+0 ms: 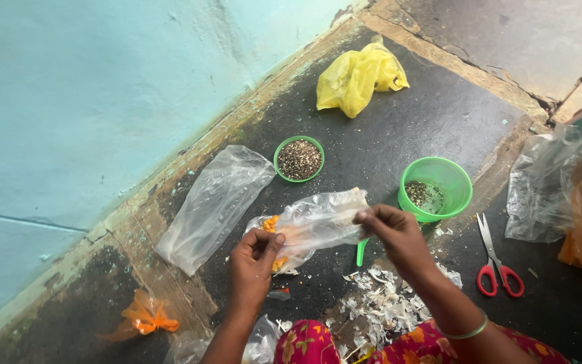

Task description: The person sits on the floor and packs orange snack pieces into a clear plastic bag, then places the bag into a green container and closes the lid.

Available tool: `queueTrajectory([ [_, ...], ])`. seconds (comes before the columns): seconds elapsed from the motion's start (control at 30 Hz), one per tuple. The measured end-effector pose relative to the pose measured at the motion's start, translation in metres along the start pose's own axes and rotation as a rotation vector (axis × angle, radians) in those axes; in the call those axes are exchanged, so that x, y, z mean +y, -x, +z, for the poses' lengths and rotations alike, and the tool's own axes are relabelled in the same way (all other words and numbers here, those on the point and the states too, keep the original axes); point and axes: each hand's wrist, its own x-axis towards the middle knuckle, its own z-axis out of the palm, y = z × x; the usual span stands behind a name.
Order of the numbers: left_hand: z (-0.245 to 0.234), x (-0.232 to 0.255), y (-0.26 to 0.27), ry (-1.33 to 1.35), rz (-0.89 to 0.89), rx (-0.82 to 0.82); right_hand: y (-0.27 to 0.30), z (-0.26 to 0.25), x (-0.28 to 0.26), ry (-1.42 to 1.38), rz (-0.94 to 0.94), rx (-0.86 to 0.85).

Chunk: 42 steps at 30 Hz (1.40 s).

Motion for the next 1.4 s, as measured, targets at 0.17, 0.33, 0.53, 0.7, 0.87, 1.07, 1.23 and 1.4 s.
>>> queueTrajectory([
  [0.17, 0.009, 0.022, -0.005, -0.103, 0.028, -0.023, 0.008, -0.016, -0.021, -0.265, 0.022, -0.047],
  [0.33, 0.025, 0.042, -0.005, -0.218, 0.054, 0.009, 0.012, -0.033, -0.048, -0.518, -0.017, -0.227],
  [0.53, 0.053, 0.060, -0.001, -0.316, 0.187, -0.085, 0.015, -0.023, -0.071, -0.482, 0.138, -0.359],
  [0.7, 0.075, 0.076, 0.000, -0.168, 0.331, -0.018, 0.020, -0.019, -0.080, -0.656, 0.130, -0.467],
  [0.87, 0.086, 0.089, 0.008, -0.362, 0.159, -0.095, 0.017, -0.028, -0.063, -0.631, 0.095, -0.312],
  [1.07, 0.111, 0.102, 0.024, -0.382, 0.180, -0.150, 0.011, -0.026, -0.048, -0.650, 0.023, -0.480],
  [1.23, 0.112, 0.105, 0.024, -0.310, 0.360, -0.077, 0.014, -0.024, -0.048, -0.467, -0.052, -0.469],
  [1.4, 0.105, 0.092, 0.025, -0.397, 0.224, -0.169, 0.018, -0.021, -0.038, -0.210, -0.007, -0.344],
])
